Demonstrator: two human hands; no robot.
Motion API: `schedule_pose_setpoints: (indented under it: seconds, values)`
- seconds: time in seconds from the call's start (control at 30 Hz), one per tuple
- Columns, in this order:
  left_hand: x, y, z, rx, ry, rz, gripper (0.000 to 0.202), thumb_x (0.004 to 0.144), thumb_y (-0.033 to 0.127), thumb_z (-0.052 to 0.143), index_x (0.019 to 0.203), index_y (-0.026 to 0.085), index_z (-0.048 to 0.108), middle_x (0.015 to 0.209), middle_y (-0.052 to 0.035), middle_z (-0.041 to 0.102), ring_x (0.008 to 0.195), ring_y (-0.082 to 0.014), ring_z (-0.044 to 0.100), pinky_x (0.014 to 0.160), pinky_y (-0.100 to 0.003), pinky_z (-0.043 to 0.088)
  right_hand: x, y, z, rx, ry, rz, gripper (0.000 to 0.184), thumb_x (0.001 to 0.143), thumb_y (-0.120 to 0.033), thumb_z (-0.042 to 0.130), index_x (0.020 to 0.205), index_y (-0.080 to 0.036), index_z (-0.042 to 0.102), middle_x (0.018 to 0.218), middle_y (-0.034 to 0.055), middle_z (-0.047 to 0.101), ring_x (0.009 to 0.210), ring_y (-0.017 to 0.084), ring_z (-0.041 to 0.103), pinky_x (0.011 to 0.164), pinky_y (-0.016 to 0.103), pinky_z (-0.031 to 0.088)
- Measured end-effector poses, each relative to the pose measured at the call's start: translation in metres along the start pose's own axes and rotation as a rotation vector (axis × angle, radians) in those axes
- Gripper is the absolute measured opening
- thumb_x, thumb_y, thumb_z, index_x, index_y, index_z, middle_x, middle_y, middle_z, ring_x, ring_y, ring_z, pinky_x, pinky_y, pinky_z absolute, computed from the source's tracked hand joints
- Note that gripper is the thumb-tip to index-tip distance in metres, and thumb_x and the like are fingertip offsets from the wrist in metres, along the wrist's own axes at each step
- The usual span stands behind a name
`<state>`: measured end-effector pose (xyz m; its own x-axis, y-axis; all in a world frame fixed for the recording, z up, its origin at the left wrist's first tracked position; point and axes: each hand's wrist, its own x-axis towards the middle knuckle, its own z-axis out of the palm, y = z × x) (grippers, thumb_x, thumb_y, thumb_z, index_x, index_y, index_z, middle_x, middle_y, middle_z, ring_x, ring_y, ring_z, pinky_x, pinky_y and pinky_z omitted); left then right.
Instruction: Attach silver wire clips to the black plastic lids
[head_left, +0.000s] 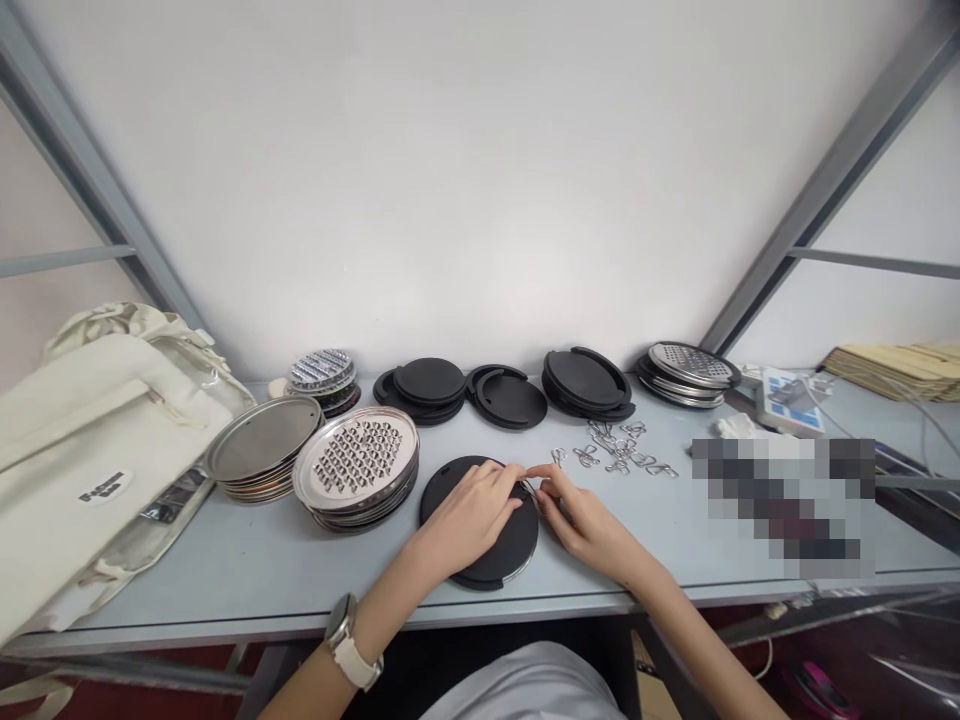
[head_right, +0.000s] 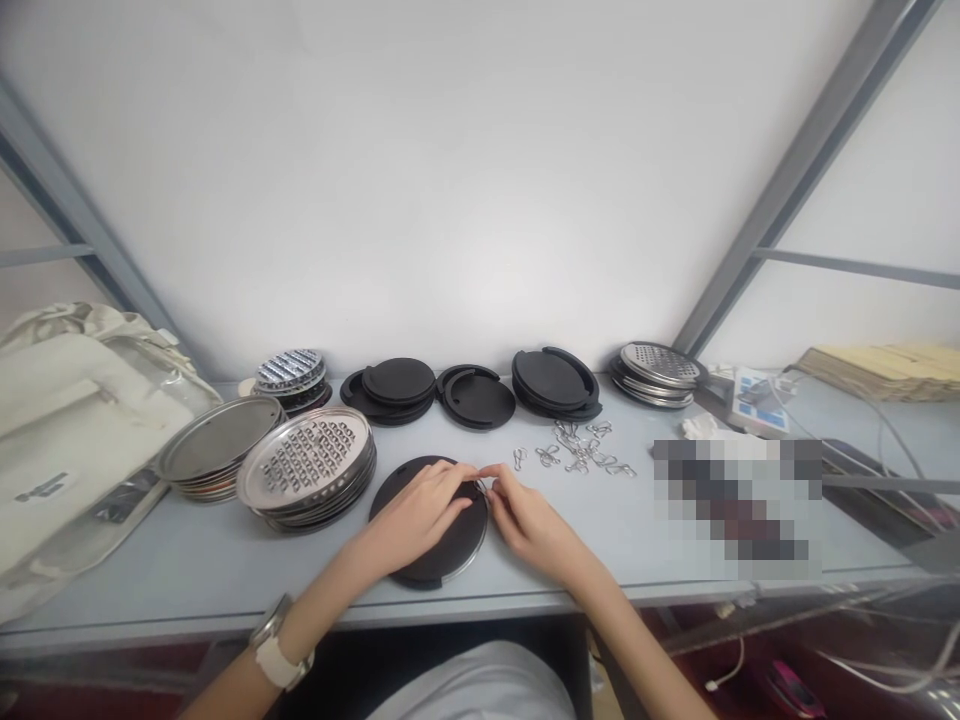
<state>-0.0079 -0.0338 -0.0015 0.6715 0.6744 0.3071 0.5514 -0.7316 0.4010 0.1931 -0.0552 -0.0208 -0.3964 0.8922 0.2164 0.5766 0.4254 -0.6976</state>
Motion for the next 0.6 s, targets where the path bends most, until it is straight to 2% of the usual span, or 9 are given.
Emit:
schedule_pose_setpoints:
  seconds: [0.33,0.6]
  values:
    - [0.0014,0.0005,-0.0014,0.036,-0.008,0.067,0.019,0.096,0.018,0.042,0.111,0.021,0.053,0.111,-0.0038,0.060,0.105,-0.0209,0.053,0.092,-0.038,0.045,0.0005,0.0001,-0.0010,0.015,-0.012,-0.006,0.025,0.099,-0.028,0.033,0.121,-0.020,0.043,0.081,0.0012,0.061,0.067,0.015,0.056,0.063,0.024,0.040]
    - [0.0020,-0.0006,0.0017,0.019,0.022,0.091,0.024,0.096,0.017,0.042,0.117,0.023,0.053,0.118,-0.0032,0.060,0.109,-0.0189,0.052,0.097,-0.037,0.043,0.0005,0.0006,-0.0001,0.009,0.003,0.010,0.026,0.099,-0.030,0.033,0.121,-0.020,0.043,0.070,-0.0022,0.055,0.060,0.014,0.054,0.059,0.024,0.040]
